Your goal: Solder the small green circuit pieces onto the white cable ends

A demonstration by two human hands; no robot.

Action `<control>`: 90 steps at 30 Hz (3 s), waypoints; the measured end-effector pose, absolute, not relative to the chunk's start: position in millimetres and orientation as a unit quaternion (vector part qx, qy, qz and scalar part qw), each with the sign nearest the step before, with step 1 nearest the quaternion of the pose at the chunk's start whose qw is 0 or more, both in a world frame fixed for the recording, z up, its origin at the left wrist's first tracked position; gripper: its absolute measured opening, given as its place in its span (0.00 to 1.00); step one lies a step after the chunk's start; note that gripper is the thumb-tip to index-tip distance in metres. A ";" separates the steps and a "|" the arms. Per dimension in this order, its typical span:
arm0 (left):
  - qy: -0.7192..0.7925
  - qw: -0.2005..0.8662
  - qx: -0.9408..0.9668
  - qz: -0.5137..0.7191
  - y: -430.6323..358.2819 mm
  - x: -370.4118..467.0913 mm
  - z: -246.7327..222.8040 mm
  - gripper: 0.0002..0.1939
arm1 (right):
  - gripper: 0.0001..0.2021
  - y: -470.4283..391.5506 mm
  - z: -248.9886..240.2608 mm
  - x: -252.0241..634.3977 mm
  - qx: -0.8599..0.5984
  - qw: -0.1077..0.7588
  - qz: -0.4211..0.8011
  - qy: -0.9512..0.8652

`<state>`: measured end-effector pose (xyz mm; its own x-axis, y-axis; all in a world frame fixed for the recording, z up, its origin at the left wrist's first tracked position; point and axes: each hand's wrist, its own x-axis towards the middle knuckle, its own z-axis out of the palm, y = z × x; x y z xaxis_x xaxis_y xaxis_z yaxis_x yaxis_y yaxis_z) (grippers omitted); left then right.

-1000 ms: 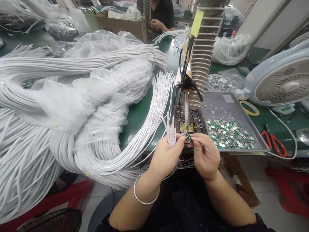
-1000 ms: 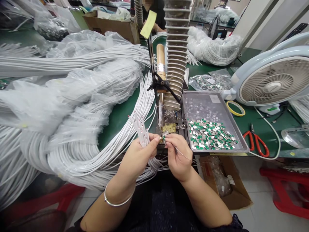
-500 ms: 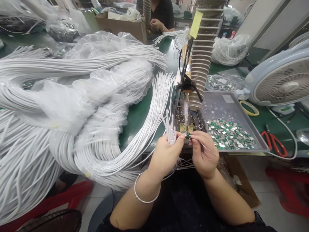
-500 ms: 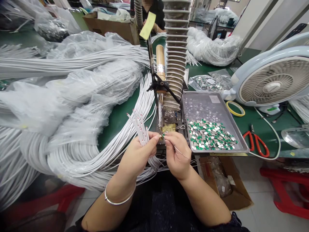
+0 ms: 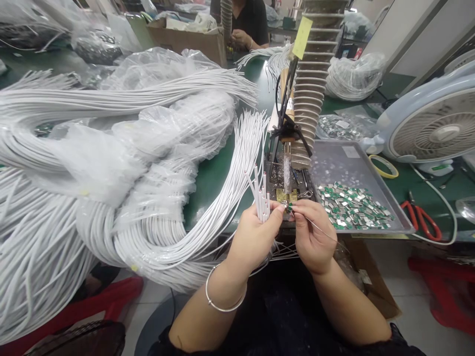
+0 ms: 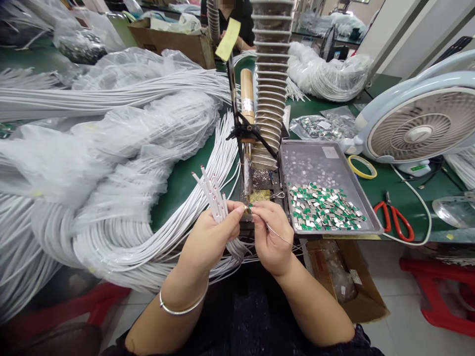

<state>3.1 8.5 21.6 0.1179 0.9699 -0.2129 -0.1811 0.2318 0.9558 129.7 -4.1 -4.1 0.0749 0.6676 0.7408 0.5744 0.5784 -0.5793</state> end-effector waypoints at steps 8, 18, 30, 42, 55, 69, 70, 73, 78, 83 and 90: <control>0.479 0.616 0.433 0.451 6.9 3.8 15.4 0.12 | 0.11 -7.5 -5.7 131.0 -0.460 0.566 0.050 -0.682; 0.451 0.640 0.469 0.409 0.5 0.4 4.4 0.12 | 0.10 -14.2 -7.6 132.8 -0.464 0.552 0.065 -0.690; 0.464 0.639 0.413 0.453 -3.3 -10.5 -9.6 0.17 | 0.11 -39.5 -2.8 157.3 -0.471 0.514 0.088 -0.712; 0.322 0.737 0.407 0.433 -9.8 -5.5 -17.9 0.10 | 0.09 -17.8 14.4 210.5 -0.646 0.354 -0.035 -0.675; 0.321 0.746 0.348 0.468 -6.5 -2.9 -15.9 0.14 | 0.10 0.3 20.1 215.4 -0.669 0.196 0.009 -0.717; 0.374 0.703 0.401 0.453 -9.1 -0.6 -15.9 0.14 | 0.09 7.6 23.0 214.7 -0.689 0.206 0.044 -0.693; 0.375 0.700 0.403 0.455 -9.0 -0.4 -16.5 0.13 | 0.10 7.9 23.6 215.7 -0.677 0.205 0.048 -0.705; 0.373 0.699 0.404 0.457 -9.0 0.3 -17.9 0.14 | 0.11 9.0 25.0 218.9 -0.665 0.182 0.073 -0.721; 0.362 0.700 0.405 0.463 -9.2 1.1 -18.2 0.14 | 0.09 11.2 26.0 220.1 -0.687 0.165 0.095 -0.701; 0.362 0.710 0.387 0.463 -9.7 1.5 -20.3 0.13 | 0.10 13.8 25.4 216.6 -0.724 0.160 0.099 -0.663; 0.367 0.713 0.380 0.461 -10.4 4.7 -15.7 0.14 | 0.10 10.2 26.5 210.9 -0.723 0.224 0.073 -0.649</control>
<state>4.7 -10.4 -15.7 0.3057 0.9363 -0.1730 -0.3790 0.2864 0.8800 210.9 10.2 26.5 0.1459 0.9716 0.1863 0.9064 -0.0558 -0.4187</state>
